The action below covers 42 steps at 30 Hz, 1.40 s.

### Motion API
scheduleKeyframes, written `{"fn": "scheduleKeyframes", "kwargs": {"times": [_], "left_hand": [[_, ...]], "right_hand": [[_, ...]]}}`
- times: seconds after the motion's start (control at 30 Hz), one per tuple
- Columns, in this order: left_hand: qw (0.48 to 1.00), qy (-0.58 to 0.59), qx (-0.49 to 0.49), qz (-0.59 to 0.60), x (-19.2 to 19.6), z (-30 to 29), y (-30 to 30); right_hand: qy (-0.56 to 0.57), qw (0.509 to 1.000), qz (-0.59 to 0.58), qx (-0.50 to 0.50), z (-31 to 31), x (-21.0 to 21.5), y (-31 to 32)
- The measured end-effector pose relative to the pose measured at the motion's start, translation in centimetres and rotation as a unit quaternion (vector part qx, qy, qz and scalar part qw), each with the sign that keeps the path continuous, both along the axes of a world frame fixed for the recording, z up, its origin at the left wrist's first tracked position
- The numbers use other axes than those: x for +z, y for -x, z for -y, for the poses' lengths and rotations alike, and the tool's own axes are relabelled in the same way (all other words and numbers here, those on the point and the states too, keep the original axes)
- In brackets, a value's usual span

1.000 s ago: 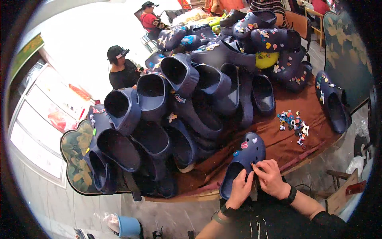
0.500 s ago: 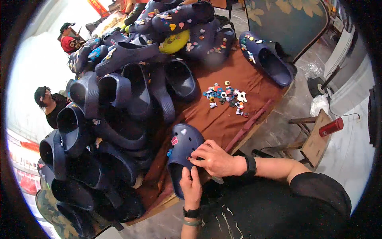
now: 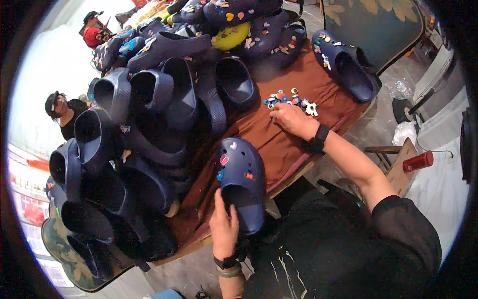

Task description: Decorating rubber clogs with various charms.

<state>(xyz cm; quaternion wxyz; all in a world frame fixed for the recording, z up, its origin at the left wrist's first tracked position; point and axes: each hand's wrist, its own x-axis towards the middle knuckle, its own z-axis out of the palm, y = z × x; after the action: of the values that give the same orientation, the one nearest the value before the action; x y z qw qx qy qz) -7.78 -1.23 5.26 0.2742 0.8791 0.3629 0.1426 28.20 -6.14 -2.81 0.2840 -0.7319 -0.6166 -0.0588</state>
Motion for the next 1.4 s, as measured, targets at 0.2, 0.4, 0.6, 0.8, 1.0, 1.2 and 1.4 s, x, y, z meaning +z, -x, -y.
{"fn": "scheduleKeyframes", "kwargs": {"times": [0.2, 0.4, 0.6, 0.8, 1.0, 1.2, 1.4], "left_hand": [[0.994, 0.106, 0.029, -0.012, -0.5, 0.4, -0.7], [0.987, 0.090, -0.002, 0.136, -2.0, -1.1, -2.0], [0.980, 0.016, -0.025, 0.194, -7.8, -1.3, -0.6], [0.968, 0.103, -0.029, 0.227, -7.6, 0.0, -1.1], [0.962, 0.105, -0.015, 0.252, -8.3, 0.1, -0.9], [0.966, 0.053, -0.033, 0.253, -9.0, -1.1, -1.7], [0.951, 0.135, 0.016, 0.279, -6.9, -1.0, -1.0]], "right_hand": [[-0.023, 0.996, -0.077, 0.039, -0.3, 0.8, 1.9], [-0.171, 0.950, -0.233, 0.117, 0.2, 3.4, 11.2], [-0.199, 0.964, -0.161, 0.070, 1.4, 1.9, 14.4], [-0.104, 0.988, -0.091, 0.074, 4.0, 3.6, 14.1], [-0.043, 0.985, -0.143, 0.092, 3.9, 3.2, 13.5], [-0.076, 0.985, -0.130, 0.081, 3.9, 2.6, 12.6], [-0.079, 0.992, -0.044, 0.083, 2.7, 5.0, 11.9]]}}
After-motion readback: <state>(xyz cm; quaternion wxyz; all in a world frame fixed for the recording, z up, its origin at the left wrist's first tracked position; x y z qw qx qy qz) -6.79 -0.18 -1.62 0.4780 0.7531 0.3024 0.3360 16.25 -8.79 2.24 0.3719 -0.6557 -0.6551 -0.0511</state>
